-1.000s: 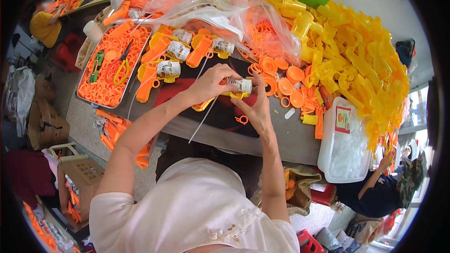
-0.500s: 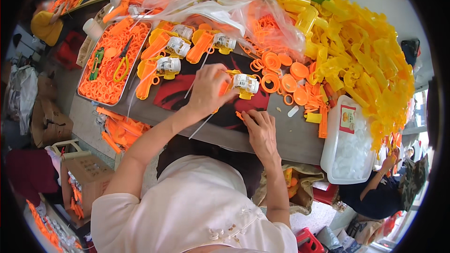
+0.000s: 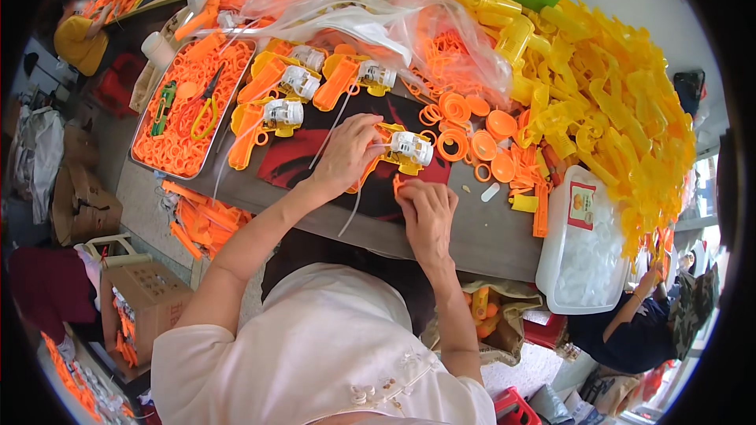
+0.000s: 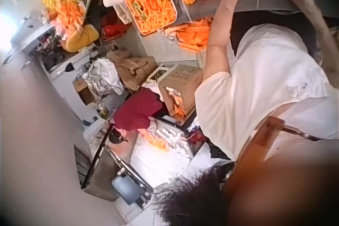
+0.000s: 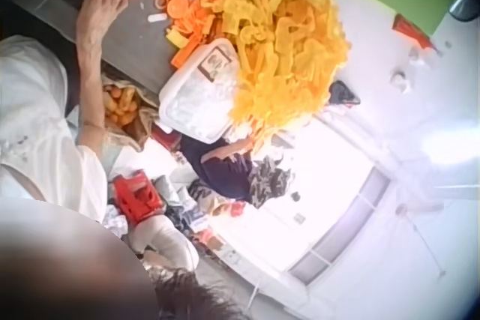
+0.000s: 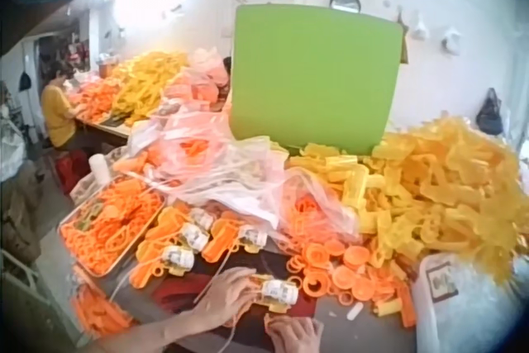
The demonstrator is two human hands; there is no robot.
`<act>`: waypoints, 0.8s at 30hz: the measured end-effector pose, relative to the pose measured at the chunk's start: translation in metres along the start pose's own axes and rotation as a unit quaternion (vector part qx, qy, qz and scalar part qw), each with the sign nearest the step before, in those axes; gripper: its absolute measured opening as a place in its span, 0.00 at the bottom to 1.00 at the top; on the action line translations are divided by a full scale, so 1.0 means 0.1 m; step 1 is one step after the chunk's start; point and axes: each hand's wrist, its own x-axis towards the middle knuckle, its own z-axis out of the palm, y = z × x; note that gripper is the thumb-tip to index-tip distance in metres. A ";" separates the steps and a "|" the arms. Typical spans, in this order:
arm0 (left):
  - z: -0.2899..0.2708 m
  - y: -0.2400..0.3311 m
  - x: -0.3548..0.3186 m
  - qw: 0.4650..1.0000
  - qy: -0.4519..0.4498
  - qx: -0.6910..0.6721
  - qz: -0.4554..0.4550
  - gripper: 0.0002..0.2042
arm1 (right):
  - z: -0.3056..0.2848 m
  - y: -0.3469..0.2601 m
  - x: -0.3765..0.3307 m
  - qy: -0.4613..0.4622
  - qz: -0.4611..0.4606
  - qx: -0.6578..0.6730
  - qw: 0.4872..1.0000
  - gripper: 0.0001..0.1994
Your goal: Assembling and checking small toy guns at a workbench.
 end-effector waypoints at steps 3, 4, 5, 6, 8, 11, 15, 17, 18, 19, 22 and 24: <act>0.08 0.01 -0.04 0.999 0.029 0.012 -0.003 0.11 | 0.11 -0.07 0.20 0.062 0.039 -0.016 0.997 0.08; 0.09 0.03 -0.05 0.999 0.030 0.013 -0.004 0.11 | 0.15 -0.07 0.22 0.068 0.036 -0.028 0.997 0.09; 0.10 0.05 -0.05 0.999 0.033 0.015 -0.009 0.11 | 0.19 -0.07 0.25 0.075 0.031 -0.039 0.996 0.10; 0.10 0.06 -0.05 0.999 0.036 0.016 -0.015 0.12 | 0.21 -0.07 0.26 0.073 0.028 -0.038 0.996 0.10; 0.10 0.05 -0.05 0.999 0.041 0.024 -0.002 0.13 | 0.25 -0.05 0.26 0.066 0.012 -0.062 0.996 0.12; 0.10 0.04 -0.05 0.999 0.038 0.018 0.001 0.14 | 0.29 -0.05 0.27 0.072 0.003 -0.080 0.994 0.14; 0.06 0.05 -0.03 0.999 0.038 -0.011 -0.013 0.10 | 0.30 -0.06 0.28 0.055 -0.007 -0.092 0.994 0.14; 0.04 0.03 0.01 0.999 0.039 -0.015 -0.007 0.11 | 0.30 -0.07 0.27 0.032 -0.035 -0.132 0.990 0.15; 0.01 0.01 0.04 1.000 0.013 -0.016 -0.022 0.12 | 0.27 -0.04 0.28 0.031 -0.034 -0.132 0.990 0.15; 0.00 0.00 0.06 0.999 -0.014 -0.016 -0.037 0.13 | 0.18 0.03 0.30 -0.002 -0.091 -0.155 0.984 0.16; -0.03 0.03 0.12 0.998 -0.033 0.006 -0.046 0.13 | 0.10 0.14 0.32 -0.055 -0.183 -0.173 0.966 0.19; -0.05 0.04 0.12 0.998 -0.032 0.013 -0.055 0.14 | 0.27 0.03 0.23 -0.048 -0.185 -0.277 0.942 0.21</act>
